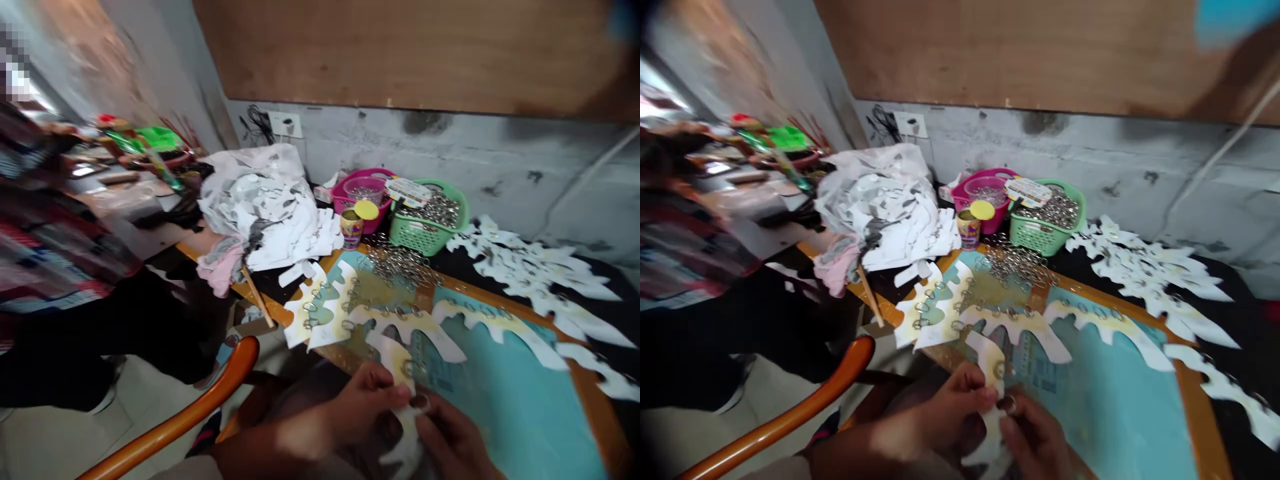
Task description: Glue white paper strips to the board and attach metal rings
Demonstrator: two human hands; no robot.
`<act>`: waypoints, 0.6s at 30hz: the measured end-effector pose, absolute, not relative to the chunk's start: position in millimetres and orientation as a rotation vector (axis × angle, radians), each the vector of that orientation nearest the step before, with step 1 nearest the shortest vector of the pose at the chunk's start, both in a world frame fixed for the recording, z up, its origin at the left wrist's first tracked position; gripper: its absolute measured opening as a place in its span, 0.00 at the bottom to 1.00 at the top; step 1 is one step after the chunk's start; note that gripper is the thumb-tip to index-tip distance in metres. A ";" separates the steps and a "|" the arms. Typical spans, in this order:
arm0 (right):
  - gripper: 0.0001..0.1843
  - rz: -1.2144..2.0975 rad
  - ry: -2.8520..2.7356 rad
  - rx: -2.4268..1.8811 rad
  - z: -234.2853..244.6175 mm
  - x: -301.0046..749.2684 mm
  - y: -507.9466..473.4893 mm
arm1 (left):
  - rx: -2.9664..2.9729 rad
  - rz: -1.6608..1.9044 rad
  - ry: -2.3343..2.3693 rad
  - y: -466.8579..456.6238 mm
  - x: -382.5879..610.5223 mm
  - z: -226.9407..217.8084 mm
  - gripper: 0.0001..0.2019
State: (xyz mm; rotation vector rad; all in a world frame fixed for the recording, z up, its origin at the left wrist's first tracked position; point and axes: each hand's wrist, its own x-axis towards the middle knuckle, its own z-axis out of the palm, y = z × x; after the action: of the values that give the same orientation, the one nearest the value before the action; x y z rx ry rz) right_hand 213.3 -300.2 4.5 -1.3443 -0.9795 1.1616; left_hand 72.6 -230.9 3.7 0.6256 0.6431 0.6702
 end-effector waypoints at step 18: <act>0.07 0.730 -1.303 -1.643 32.4 227.4 -289.7 | 0.874 0.777 0.758 -203.0 68.6 9.3 0.14</act>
State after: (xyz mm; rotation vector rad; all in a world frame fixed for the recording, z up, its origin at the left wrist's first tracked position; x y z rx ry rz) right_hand 227.4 -289.7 32.4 -1.6429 -1.3026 0.7304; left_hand 68.6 -203.0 9.3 0.8735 0.7580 0.7766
